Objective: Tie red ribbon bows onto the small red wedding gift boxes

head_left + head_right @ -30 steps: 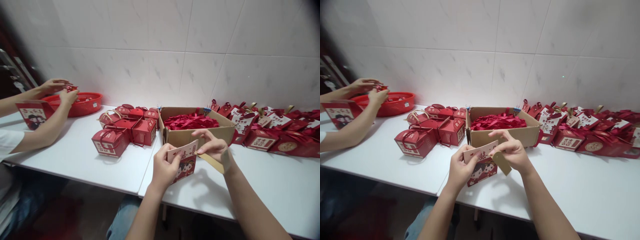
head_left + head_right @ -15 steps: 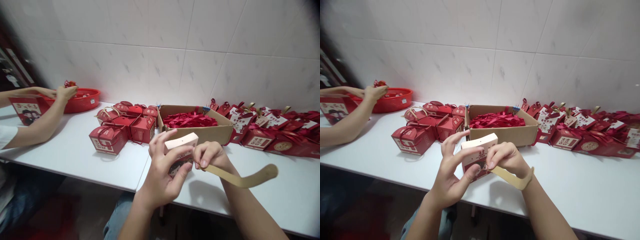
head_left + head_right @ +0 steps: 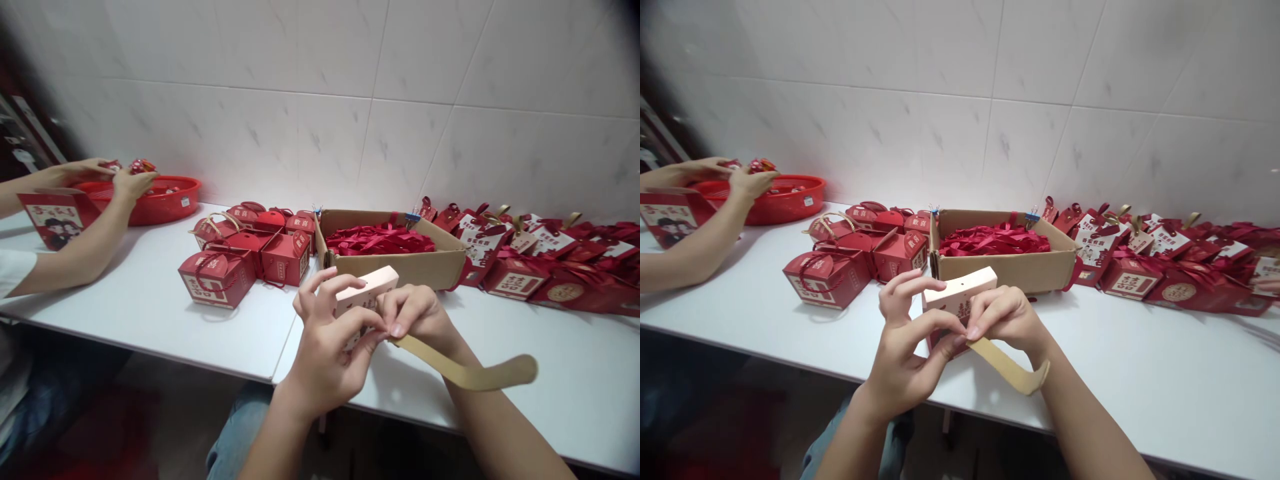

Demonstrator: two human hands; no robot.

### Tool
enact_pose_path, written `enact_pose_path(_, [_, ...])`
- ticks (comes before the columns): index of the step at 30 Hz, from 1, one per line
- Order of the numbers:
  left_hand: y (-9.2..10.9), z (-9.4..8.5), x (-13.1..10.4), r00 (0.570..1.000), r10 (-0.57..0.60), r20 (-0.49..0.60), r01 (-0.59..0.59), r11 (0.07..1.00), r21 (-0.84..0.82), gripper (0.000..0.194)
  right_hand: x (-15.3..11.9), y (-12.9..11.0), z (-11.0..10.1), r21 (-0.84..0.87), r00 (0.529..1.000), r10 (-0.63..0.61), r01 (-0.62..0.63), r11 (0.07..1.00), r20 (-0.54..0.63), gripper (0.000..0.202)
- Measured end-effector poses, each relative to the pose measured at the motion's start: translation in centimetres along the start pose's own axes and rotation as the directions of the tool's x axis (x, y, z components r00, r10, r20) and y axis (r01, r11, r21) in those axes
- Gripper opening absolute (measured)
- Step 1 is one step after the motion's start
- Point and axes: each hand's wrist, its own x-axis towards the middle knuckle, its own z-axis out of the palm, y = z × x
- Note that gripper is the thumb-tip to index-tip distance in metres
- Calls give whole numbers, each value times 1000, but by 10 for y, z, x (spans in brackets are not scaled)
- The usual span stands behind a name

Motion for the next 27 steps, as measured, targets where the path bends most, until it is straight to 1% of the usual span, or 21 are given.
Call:
enact_pose_path(4, [2,5,-1,997,-48,-60,49,999,17,11,-1,2,-2,-86,999,-39,38,996,-19,21])
enact_pose_path(6, [2,6,-1,997,-49,-57,50,999,18,10,-1,1,-4,-123,998,-55,53,991,-14,21])
enact_pose_path(8, [-1,8,-1,996,-79,-50,80,997,17,5,-1,-1,-7,-138,997,-74,71,988,-15,20])
enact_pose_path(9, [-4,9,-1,992,-112,-54,113,994,10,11,0,-2,-9,-140,995,-100,95,986,-30,18])
enact_pose_path(10, [-7,10,-2,986,-156,-64,156,988,-5,25,0,-2,-12,-139,987,-147,137,981,-67,17])
enact_pose_path(11, [-10,12,-2,975,-211,-74,209,977,-33,41,1,-2,-15,-139,969,-211,193,971,-130,15])
enact_pose_path(12, [-14,14,-2,959,-273,-73,268,960,-76,57,2,-3,-17,-145,936,-279,252,957,-215,14])
enact_pose_path(13, [-17,17,-2,939,-338,-58,327,935,-139,68,4,-2,-20,-155,893,-333,298,942,-304,14])
enact_pose_path(14, [-20,20,-3,917,-398,-31,382,898,-220,73,5,-2,-22,-163,850,-362,323,932,-383,13])
enact_pose_path(15, [-22,24,-3,894,-447,3,426,849,-313,74,7,-1,-23,-159,827,-357,320,934,-435,13])
enact_pose_path(16, [-24,27,-3,876,-481,35,452,794,-407,72,9,1,-22,-141,828,-327,296,945,-456,13])
enact_pose_path(18, [-26,32,-4,865,-500,47,441,712,-547,68,11,5,-19,-93,884,-234,215,972,-406,12])
enact_pose_path(19, [-27,34,-5,866,-499,26,422,703,-572,66,11,8,-17,-75,916,-184,169,983,-357,12])
enact_pose_path(20, [-27,35,-5,868,-496,-5,408,720,-562,61,11,10,-15,-68,941,-140,125,990,-308,12])
enact_pose_path(22, [-28,34,-6,872,-487,-47,412,784,-464,41,9,15,-10,-99,968,-84,62,993,-237,13])
enact_pose_path(24, [-28,30,-5,881,-471,-41,429,832,-351,18,8,18,-7,-174,974,-73,35,984,-217,13])
enact_pose_path(25, [-28,28,-5,887,-461,-34,429,849,-309,11,7,19,-6,-226,972,-76,24,974,-221,13])
enact_pose_path(27, [-28,25,-3,897,-440,-44,414,871,-262,7,7,17,-3,-324,967,-83,1,946,-240,12])
